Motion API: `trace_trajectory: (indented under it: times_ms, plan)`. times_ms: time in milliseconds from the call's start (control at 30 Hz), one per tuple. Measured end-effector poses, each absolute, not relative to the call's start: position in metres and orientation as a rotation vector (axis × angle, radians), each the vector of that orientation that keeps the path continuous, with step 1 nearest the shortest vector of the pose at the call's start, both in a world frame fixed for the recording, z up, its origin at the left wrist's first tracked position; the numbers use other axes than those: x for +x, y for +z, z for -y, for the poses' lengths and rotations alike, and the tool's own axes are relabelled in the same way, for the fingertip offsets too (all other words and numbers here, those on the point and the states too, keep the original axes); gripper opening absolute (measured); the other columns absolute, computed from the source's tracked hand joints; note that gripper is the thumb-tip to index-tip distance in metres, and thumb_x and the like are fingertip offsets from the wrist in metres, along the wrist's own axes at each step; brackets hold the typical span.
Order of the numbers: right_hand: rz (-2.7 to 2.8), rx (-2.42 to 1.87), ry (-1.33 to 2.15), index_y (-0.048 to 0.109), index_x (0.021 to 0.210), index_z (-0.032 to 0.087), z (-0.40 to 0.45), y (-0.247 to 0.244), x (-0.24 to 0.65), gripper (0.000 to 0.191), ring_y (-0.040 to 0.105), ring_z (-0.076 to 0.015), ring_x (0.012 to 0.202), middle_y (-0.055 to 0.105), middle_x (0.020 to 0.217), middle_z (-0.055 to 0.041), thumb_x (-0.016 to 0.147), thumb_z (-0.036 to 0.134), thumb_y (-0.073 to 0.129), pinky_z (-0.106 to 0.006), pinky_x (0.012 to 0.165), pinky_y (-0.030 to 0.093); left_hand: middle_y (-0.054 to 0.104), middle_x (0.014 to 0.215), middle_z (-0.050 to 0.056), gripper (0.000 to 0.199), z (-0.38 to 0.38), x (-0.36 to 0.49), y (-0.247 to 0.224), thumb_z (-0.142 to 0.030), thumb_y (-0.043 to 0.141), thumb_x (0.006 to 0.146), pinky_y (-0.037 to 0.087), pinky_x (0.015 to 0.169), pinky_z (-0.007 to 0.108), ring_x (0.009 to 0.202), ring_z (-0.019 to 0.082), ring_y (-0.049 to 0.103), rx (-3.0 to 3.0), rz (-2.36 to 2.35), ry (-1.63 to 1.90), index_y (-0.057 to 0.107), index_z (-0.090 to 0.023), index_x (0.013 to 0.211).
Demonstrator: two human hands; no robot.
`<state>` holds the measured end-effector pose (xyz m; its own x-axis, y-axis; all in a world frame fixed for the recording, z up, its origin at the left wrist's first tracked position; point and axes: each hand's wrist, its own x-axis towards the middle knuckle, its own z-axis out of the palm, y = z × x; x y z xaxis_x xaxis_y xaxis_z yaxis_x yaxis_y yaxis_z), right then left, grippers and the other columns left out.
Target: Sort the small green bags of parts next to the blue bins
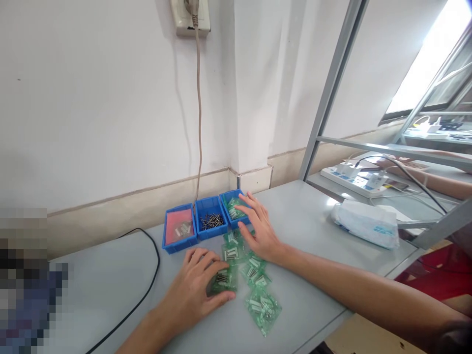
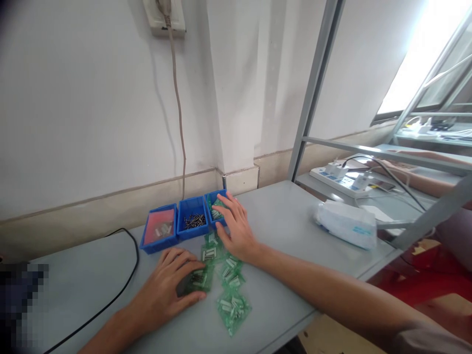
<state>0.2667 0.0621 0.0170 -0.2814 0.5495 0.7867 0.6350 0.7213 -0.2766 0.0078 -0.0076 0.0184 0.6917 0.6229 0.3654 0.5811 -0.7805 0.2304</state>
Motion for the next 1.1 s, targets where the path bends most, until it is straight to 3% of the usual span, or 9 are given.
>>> trace_trajectory:
  times_ms: [367,633,933,1100]
  plan:
    - [1.959,-0.721,-0.102,0.05,0.152,0.025,-0.068,0.016,0.263,0.049,0.04,-0.0327,0.155,0.056,0.151,-0.0139,0.106,0.008,0.048,-0.059,0.123,0.041,0.066,0.115,0.007,0.043,0.008,0.014,0.017,-0.056,0.08,0.094,0.048,0.093,0.046,0.106,0.029,0.057,2.645,-1.059,0.609,0.069,-0.025,0.121]
    - [1.952,-0.677,-0.083,0.051,0.153,0.028,-0.07,0.011,0.264,0.055,0.055,-0.0302,0.137,0.065,0.132,-0.0114,0.104,0.003,0.047,-0.056,0.116,0.048,0.065,0.113,0.009,0.034,0.012,0.006,0.015,-0.05,0.073,0.1,0.051,0.087,0.043,0.102,0.03,0.059,2.697,-1.12,0.738,0.068,-0.025,0.123]
    - [1.992,-0.619,0.015,0.055,0.146,0.024,-0.067,0.017,0.261,0.049,0.063,-0.0257,0.1,0.074,0.107,-0.0068,0.104,0.001,0.044,-0.046,0.091,0.054,0.064,0.116,0.01,0.049,0.01,-0.003,0.023,-0.058,0.078,0.094,0.051,0.085,0.041,0.1,0.029,0.059,2.797,-1.146,0.745,0.067,-0.025,0.129]
    - [2.044,-0.59,0.068,0.057,0.139,0.024,-0.065,0.016,0.259,0.046,0.061,-0.0242,0.088,0.072,0.096,-0.0044,0.102,0.002,0.041,-0.042,0.085,0.054,0.066,0.12,0.007,0.042,0.006,-0.009,0.019,-0.06,0.074,0.097,0.047,0.088,0.043,0.102,0.029,0.06,2.853,-1.133,0.611,0.07,-0.032,0.128]
